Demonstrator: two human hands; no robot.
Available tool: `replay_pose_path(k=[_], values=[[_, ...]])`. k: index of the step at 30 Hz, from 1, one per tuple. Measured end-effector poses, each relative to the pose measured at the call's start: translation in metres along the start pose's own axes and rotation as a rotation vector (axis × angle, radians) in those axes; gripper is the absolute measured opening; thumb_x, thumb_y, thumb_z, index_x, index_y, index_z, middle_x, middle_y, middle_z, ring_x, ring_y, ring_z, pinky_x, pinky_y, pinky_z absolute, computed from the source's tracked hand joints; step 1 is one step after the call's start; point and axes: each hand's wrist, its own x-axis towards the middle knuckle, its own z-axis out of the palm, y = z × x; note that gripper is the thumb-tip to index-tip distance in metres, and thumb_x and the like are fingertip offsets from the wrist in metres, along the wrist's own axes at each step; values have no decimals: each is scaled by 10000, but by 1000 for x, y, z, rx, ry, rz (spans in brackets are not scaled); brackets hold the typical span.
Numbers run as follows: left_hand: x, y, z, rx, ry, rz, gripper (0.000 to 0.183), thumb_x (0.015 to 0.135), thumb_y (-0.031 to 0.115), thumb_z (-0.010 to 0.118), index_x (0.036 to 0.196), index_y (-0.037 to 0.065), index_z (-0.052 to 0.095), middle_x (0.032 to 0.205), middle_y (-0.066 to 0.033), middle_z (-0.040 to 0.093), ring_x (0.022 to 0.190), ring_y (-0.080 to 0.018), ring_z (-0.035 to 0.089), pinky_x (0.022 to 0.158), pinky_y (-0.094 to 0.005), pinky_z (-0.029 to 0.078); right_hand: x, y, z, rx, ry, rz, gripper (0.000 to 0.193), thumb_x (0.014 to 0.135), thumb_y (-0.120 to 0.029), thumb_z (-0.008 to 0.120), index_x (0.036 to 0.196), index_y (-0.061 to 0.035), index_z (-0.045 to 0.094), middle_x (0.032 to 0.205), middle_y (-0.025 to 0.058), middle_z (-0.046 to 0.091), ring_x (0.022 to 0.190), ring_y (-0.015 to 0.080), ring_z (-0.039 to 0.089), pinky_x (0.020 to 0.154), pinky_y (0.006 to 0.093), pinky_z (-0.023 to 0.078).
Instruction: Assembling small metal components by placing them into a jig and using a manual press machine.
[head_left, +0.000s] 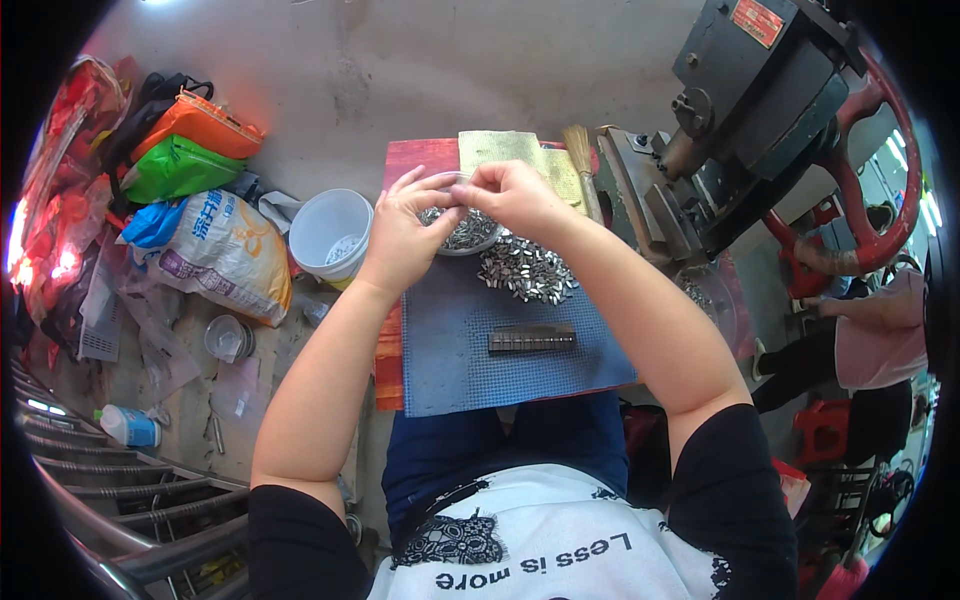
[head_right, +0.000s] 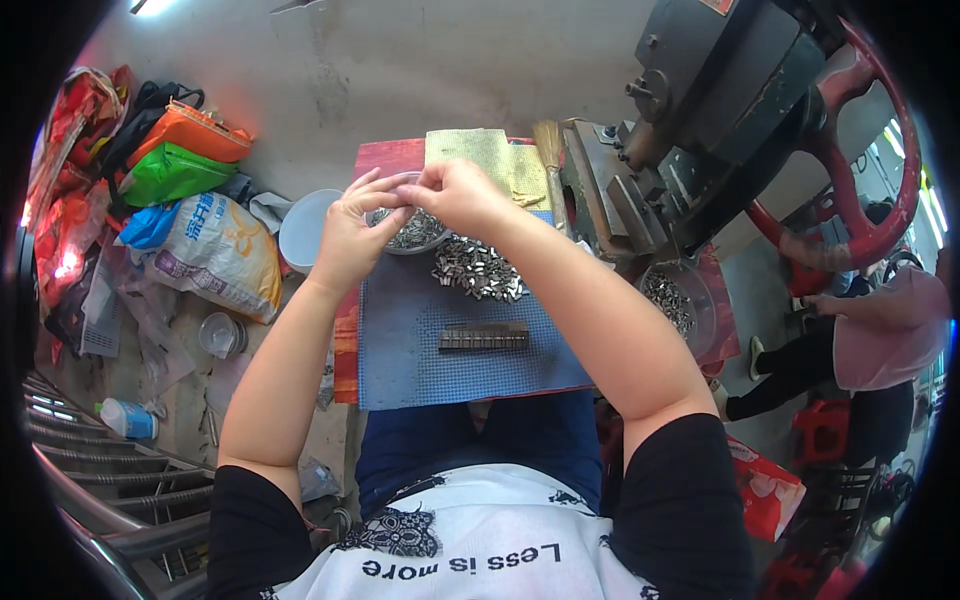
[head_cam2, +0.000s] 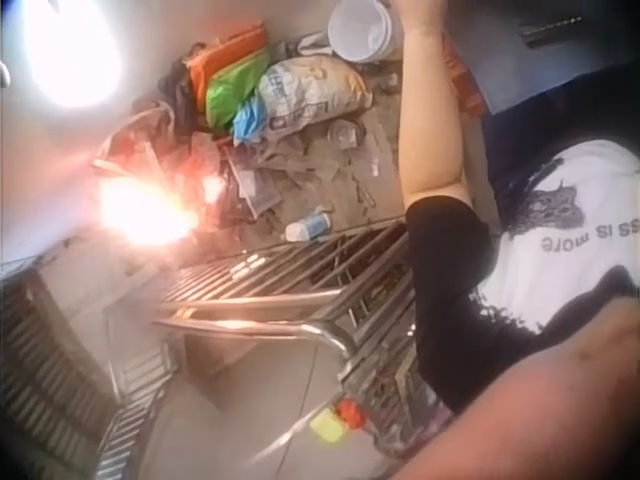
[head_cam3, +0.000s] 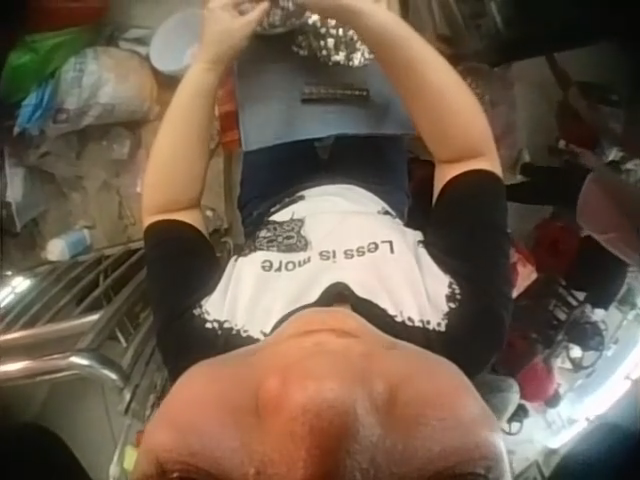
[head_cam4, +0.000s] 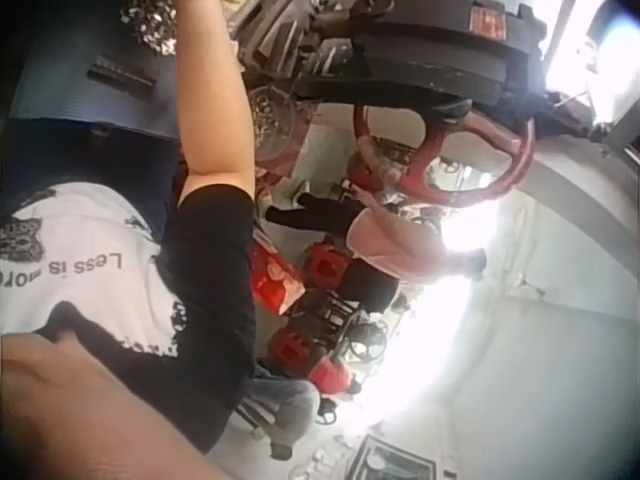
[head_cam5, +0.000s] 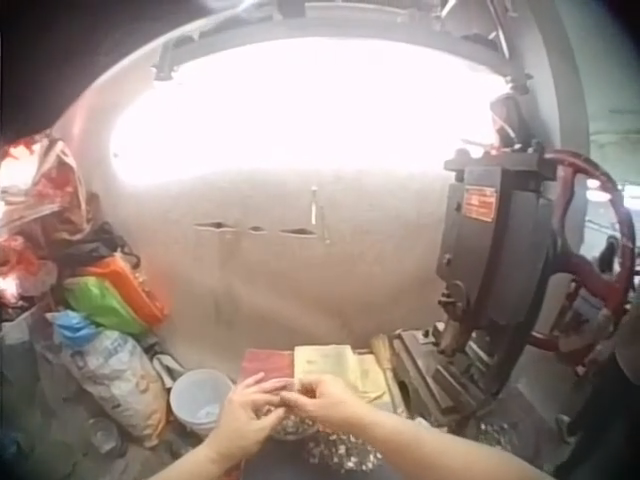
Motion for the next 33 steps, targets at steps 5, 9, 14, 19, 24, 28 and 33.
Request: replay_pose_path(k=[5,9,14,19,24,28,33], values=[[-2,4,2,-45,74,-20,172,825,203,747,954,98,788,1164,-49,735,1290,-342,543,1109,-455,387,1,5,4,51,67,-14,279,883,-299,768,867,-22,736,787,34,700,723,89,603,658,275,484],[0,-1,6,25,122,1,160,821,198,741,936,96,786,1138,-52,741,1278,-316,551,1111,-460,369,0,11,7,97,82,-55,316,804,-316,827,875,-15,762,811,90,741,759,141,678,716,320,537],[1,9,7,325,175,101,132,825,240,759,841,111,774,1005,-18,753,1185,-258,586,1088,-453,322,4,8,8,42,101,-12,296,822,-289,809,883,-5,756,811,108,737,761,163,683,724,329,539],[1,10,1,344,142,106,169,818,280,769,834,113,770,985,-9,751,1158,-236,587,1077,-448,317,2,0,9,-35,60,72,219,924,-211,730,925,8,713,832,33,702,773,79,609,694,268,500],[1,10,0,333,154,120,182,814,294,774,842,114,772,1020,0,749,1167,-233,579,1080,-449,312,8,13,7,62,23,-11,288,898,-284,739,912,3,737,837,123,730,769,180,672,721,355,531],[-3,11,4,363,186,168,177,825,287,765,875,117,769,1086,2,736,1181,-232,574,1099,-470,299,4,10,8,45,57,4,288,905,-281,733,924,7,735,841,116,725,767,172,657,715,353,525],[-6,14,5,399,181,172,153,820,270,764,863,124,751,1108,-3,727,1202,-229,565,1116,-483,285,0,9,2,46,-29,58,242,927,-250,718,933,-9,730,842,51,706,754,98,595,687,288,481]])
